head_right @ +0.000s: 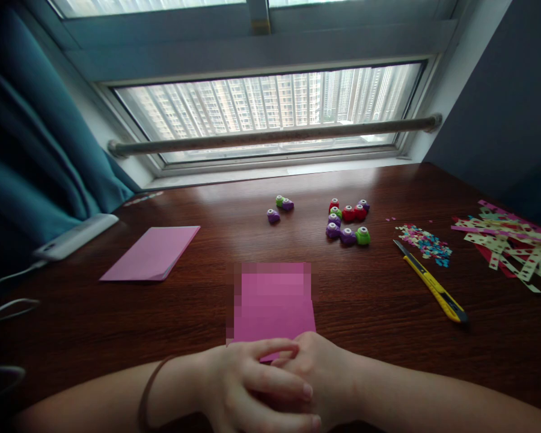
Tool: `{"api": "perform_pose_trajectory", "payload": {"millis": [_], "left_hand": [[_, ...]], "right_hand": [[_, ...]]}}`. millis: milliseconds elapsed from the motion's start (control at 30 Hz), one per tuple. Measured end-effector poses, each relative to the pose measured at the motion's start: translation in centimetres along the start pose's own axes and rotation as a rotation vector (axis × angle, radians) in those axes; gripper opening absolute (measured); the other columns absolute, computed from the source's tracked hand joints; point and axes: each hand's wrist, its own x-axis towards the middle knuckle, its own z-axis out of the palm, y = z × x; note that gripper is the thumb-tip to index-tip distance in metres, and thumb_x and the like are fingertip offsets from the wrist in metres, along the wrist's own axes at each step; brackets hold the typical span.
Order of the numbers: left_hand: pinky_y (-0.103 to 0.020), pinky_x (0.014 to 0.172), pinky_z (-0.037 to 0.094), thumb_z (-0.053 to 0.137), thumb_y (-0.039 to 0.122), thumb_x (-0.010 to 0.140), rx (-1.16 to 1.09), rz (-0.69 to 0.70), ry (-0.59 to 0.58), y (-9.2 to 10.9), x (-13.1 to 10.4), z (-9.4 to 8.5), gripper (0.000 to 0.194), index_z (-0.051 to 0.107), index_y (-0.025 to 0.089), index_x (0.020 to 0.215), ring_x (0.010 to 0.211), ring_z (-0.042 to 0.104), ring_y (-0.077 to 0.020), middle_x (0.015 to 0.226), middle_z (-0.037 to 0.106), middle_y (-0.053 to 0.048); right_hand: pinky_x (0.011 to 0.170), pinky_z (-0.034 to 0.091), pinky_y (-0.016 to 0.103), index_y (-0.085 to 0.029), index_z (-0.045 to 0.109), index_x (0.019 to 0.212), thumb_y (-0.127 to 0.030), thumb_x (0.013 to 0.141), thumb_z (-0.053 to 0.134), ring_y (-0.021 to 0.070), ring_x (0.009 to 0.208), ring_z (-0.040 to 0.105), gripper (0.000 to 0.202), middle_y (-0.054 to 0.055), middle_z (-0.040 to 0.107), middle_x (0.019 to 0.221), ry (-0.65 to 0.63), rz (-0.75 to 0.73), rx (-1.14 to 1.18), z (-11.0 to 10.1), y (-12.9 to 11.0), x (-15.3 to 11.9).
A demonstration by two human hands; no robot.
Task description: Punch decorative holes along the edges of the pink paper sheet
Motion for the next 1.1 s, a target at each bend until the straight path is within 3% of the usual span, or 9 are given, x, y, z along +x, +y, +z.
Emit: {"api": "perform_pose_trajectory", "payload": {"millis": [100,367,567,733,833,933,1100], "left_hand": [[-0.050,0.065,0.043,0.048,0.013,0.071,-0.001,-0.081,0.011,0.2,0.0,0.0,0.034,0.057,-0.002,0.101,0.088,0.056,-0.0514,0.089,0.058,-0.031],[-0.050,0.066,0.041,0.049,0.012,0.067,-0.070,-0.235,-0.110,0.8,0.0,-0.4,0.031,0.055,0.007,0.096,0.098,0.052,-0.0519,0.098,0.056,-0.030],[-0.051,0.068,0.043,0.045,0.013,0.073,-0.041,-0.180,-0.063,0.7,0.0,-0.4,0.033,0.056,0.001,0.102,0.099,0.052,-0.0512,0.094,0.057,-0.032],[-0.054,0.070,0.043,0.046,0.016,0.073,-0.042,-0.050,-0.126,-0.5,-0.2,0.0,0.041,0.054,-0.008,0.105,0.095,0.052,-0.0543,0.092,0.055,-0.036],[-0.053,0.069,0.044,0.046,0.015,0.074,-0.035,-0.094,-0.058,-0.5,-0.2,0.0,0.040,0.055,-0.006,0.106,0.095,0.053,-0.0531,0.093,0.056,-0.035],[-0.051,0.063,0.043,0.045,0.015,0.075,-0.029,0.003,-0.034,-0.2,0.0,-0.3,0.039,0.054,-0.005,0.107,0.091,0.055,-0.0530,0.090,0.057,-0.034],[-0.048,0.056,0.042,0.045,0.011,0.075,0.026,-0.026,0.057,0.6,0.6,-0.6,0.028,0.059,-0.006,0.093,0.082,0.057,-0.0527,0.081,0.058,-0.033]], "right_hand": [[0.044,0.037,0.022,-0.021,0.039,0.060,-0.034,0.075,0.047,0.0086,0.044,0.044,0.021,-0.005,0.051,0.054,0.020,0.000,-0.003,0.1,0.1,0.0],[0.046,0.039,0.021,-0.021,0.040,0.061,-0.033,0.077,0.046,0.0081,0.045,0.047,0.021,-0.005,0.054,0.057,0.048,-0.014,0.012,0.2,0.1,0.0],[0.044,0.039,0.022,-0.021,0.040,0.062,-0.033,0.077,0.045,0.0087,0.045,0.046,0.020,-0.005,0.053,0.057,0.005,0.014,0.006,0.1,0.1,-0.1],[0.047,0.040,0.022,-0.021,0.041,0.061,-0.031,0.078,0.043,0.0090,0.047,0.047,0.020,-0.005,0.052,0.057,0.006,0.003,0.021,0.2,0.2,-0.3],[0.047,0.040,0.022,-0.021,0.042,0.062,-0.030,0.078,0.042,0.0094,0.048,0.047,0.019,-0.005,0.052,0.058,-0.006,-0.001,0.015,0.2,0.1,-0.3],[0.048,0.040,0.022,-0.021,0.041,0.062,-0.031,0.079,0.042,0.0091,0.048,0.047,0.019,-0.005,0.053,0.059,-0.007,-0.002,0.013,0.0,0.0,-0.3],[0.049,0.041,0.022,-0.021,0.037,0.061,-0.033,0.079,0.044,0.0088,0.048,0.047,0.022,-0.005,0.051,0.057,-0.025,0.021,0.023,0.0,0.1,-0.2]]}}
